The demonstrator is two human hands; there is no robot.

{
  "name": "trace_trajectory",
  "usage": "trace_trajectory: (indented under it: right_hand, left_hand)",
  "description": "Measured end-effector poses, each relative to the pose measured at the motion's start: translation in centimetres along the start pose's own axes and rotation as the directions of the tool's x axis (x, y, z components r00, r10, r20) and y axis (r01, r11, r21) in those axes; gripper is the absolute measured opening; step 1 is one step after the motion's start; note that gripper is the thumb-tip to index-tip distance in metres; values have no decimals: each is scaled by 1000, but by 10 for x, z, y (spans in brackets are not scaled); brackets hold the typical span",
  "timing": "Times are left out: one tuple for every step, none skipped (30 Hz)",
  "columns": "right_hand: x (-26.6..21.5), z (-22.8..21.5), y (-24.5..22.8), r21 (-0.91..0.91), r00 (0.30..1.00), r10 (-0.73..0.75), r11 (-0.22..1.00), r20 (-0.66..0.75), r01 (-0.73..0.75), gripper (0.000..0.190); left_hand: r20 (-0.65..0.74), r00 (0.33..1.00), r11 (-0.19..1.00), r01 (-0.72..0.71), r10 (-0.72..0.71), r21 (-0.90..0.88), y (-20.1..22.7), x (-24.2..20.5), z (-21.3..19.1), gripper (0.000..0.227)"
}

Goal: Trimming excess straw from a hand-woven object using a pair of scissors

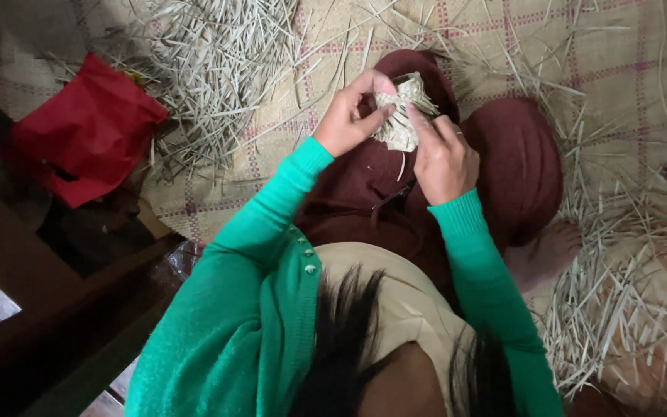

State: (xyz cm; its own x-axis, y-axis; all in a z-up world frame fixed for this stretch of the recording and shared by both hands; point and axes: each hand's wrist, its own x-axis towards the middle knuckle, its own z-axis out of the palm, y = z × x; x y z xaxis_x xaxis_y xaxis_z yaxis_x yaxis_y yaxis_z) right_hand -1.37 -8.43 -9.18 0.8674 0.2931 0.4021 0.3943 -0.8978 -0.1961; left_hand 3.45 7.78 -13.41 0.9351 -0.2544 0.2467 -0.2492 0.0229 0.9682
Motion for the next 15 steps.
trace_trajectory:
  right_hand:
    - [1, -1, 0, -1, 1000, -1, 1000, 2, 1, 40]
    - [2, -2, -1, -5, 1000, -5, 1000, 5, 5, 39]
    - [3, -3, -1, -9, 1000, -8, 1000, 7, 8, 38]
    - [4, -3, -1, -8, 1000, -9, 1000, 7, 9, 38]
    - [5, -4, -1, -19, 1000, -4, 1000, 11, 4, 38]
    - [6, -4, -1, -32, 1000, 4, 999, 14, -3, 38]
    - [7, -4, -1, -33, 1000, 4, 999, 12, -3, 38]
    - [8, -4, -1, -67, 1000, 0, 998, 10, 1, 36]
    - [9, -4, 0, -101, 1000, -5, 995, 9, 5, 35]
    - [9, -3, 0, -101, 1000, -5, 995, 8, 6, 35]
    - [10, -2, 1, -144, 1000, -24, 989, -16, 21, 36]
    - [10, -1, 1, -187, 998, -43, 982, -38, 35, 37]
    - [11, -1, 1, -186, 998, -43, 982, -38, 35, 37]
    - [12, -1, 1, -181, 999, -40, 983, -30, 34, 38]
    - [13, -2, 2, -176, 999, -38, 984, -23, 33, 39]
  left_hand:
    - [-1, 1000, 1000, 1, -1, -2, -1, 1, 3, 23]
    - [-35, 999, 999, -20, 19, -28, -1, 2, 5, 19]
    - [-69, 997, 998, -41, 37, -54, -1, 3, 7, 16]
    - [-71, 997, 998, -42, 38, -53, -4, 4, 6, 16]
    - [-72, 997, 997, -43, 38, -69, -6, 5, 6, 16]
    - [-72, 997, 995, -46, 40, -87, -8, 7, 6, 17]
    - [-71, 997, 995, -48, 42, -86, -8, 9, 5, 17]
    - [-57, 998, 993, -46, 40, -104, -9, 10, 3, 17]
    - [-43, 998, 991, -43, 38, -123, -9, 11, 2, 17]
    - [-43, 998, 992, -44, 39, -122, -8, 12, 1, 17]
    - [-40, 998, 992, -51, 47, -118, -8, 13, 0, 16]
    - [-37, 998, 992, -57, 53, -115, -7, 13, -1, 16]
    - [-38, 998, 992, -56, 52, -114, -8, 14, -1, 16]
    - [-35, 996, 986, -88, 83, -145, -9, 16, -1, 18]
    - [-33, 993, 977, -119, 115, -175, -9, 17, -2, 22]
